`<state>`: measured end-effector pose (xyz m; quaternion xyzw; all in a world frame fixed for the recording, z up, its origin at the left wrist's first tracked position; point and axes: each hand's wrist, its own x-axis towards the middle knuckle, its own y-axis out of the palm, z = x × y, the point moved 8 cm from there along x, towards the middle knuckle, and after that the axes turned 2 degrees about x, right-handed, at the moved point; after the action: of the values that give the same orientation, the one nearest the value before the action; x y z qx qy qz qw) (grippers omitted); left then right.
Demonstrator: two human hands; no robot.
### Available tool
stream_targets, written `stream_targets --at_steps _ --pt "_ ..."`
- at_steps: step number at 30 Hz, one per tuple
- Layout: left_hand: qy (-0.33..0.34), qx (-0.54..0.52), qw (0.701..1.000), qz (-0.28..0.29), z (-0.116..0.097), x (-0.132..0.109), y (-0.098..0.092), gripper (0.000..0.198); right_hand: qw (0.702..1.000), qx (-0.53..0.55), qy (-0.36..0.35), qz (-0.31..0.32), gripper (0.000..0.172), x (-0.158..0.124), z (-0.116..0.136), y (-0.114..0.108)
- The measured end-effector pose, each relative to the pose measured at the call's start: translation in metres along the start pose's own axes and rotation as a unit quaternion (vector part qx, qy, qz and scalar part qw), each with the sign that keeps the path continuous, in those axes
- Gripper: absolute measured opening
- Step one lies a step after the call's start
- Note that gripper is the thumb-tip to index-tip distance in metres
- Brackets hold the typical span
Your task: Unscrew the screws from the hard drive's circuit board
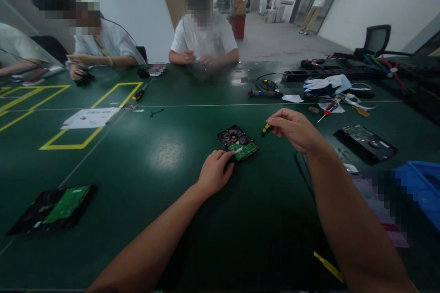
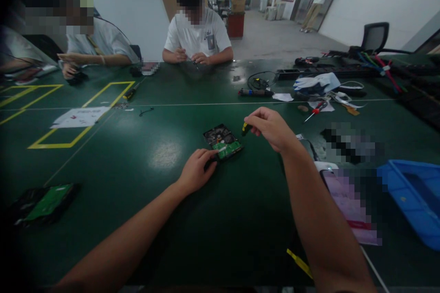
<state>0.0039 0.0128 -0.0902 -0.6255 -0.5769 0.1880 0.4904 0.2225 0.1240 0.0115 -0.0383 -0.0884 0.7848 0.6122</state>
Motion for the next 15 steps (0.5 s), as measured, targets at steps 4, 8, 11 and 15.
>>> stream_targets --at_steps 4,8,11,15 --pt "0.001 0.001 1.0 0.0 0.001 0.0 0.001 0.04 0.998 0.038 0.034 0.027 0.011 -0.005 0.002 0.013" --pt "0.0 0.002 1.0 -0.003 0.001 -0.001 0.002 0.041 0.991 0.089 0.053 0.084 0.017 -0.011 0.006 0.027" --pt "0.001 0.003 1.0 -0.005 0.0 -0.001 0.002 0.039 0.986 0.117 0.053 0.109 0.021 -0.012 0.007 0.031" --pt "0.001 0.007 1.0 -0.009 -0.001 0.0 0.0 0.039 0.977 0.17 0.059 0.113 0.016 -0.01 0.004 0.032"
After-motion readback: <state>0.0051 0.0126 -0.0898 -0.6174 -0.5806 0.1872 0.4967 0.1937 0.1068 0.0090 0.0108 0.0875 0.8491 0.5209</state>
